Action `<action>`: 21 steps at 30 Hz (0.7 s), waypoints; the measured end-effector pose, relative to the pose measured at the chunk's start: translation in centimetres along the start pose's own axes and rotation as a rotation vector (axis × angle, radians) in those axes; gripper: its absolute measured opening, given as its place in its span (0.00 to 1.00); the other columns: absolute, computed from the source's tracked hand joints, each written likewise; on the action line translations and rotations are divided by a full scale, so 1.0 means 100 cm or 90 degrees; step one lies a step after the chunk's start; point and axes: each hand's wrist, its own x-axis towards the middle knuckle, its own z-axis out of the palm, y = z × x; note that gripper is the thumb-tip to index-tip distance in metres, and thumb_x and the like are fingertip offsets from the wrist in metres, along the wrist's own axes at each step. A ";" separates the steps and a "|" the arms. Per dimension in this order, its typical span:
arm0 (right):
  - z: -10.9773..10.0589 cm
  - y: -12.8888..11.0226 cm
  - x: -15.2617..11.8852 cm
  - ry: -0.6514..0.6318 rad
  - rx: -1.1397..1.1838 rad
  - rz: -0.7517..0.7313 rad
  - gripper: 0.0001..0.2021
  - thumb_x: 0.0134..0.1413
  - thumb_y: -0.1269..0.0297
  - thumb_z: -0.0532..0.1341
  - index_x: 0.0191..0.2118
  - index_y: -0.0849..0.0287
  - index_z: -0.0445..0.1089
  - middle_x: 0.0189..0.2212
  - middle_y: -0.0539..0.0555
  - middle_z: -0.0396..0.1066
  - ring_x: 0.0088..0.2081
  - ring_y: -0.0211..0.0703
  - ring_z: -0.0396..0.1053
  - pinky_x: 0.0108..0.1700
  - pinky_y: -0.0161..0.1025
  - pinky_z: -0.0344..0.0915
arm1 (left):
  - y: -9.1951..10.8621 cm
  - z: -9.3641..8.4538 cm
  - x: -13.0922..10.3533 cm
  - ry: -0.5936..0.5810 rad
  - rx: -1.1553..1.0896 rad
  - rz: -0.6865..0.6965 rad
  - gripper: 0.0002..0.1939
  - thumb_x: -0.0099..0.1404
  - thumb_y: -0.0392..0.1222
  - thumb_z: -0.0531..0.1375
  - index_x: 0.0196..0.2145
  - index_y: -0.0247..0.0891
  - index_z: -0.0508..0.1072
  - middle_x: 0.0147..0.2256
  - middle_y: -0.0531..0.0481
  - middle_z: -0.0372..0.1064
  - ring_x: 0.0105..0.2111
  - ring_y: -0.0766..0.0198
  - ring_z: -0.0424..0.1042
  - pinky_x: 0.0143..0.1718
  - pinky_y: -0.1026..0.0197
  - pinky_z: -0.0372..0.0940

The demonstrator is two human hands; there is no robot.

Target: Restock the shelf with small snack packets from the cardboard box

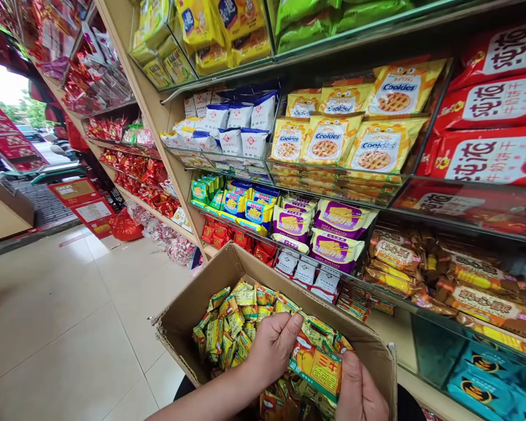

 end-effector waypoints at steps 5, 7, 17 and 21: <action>0.004 0.009 0.000 -0.006 0.053 -0.004 0.34 0.40 0.34 0.53 0.33 0.65 0.71 0.28 0.58 0.73 0.30 0.48 0.70 0.31 0.36 0.68 | 0.000 0.000 -0.002 -0.030 -0.093 -0.011 0.25 0.62 0.57 0.47 0.16 0.40 0.46 0.17 0.60 0.40 0.20 0.70 0.43 0.21 0.65 0.44; 0.005 0.013 0.001 -0.010 0.054 -0.015 0.33 0.40 0.34 0.53 0.33 0.64 0.71 0.28 0.58 0.73 0.30 0.47 0.70 0.31 0.36 0.68 | 0.000 0.000 -0.003 -0.034 -0.091 -0.008 0.25 0.62 0.58 0.47 0.16 0.40 0.47 0.17 0.59 0.40 0.20 0.70 0.43 0.22 0.65 0.44; 0.007 0.010 -0.003 -0.070 0.155 -0.030 0.28 0.45 0.40 0.55 0.35 0.65 0.71 0.28 0.56 0.72 0.28 0.45 0.69 0.27 0.34 0.66 | -0.003 0.001 -0.002 -0.032 -0.107 -0.050 0.28 0.58 0.64 0.48 0.16 0.40 0.47 0.17 0.60 0.40 0.20 0.71 0.41 0.20 0.65 0.42; 0.008 0.008 -0.005 -0.037 0.113 -0.034 0.27 0.46 0.41 0.55 0.36 0.64 0.71 0.29 0.54 0.72 0.28 0.42 0.67 0.28 0.33 0.64 | -0.001 0.002 -0.001 -0.043 -0.145 -0.066 0.28 0.56 0.66 0.48 0.16 0.40 0.48 0.17 0.60 0.40 0.19 0.71 0.41 0.20 0.65 0.42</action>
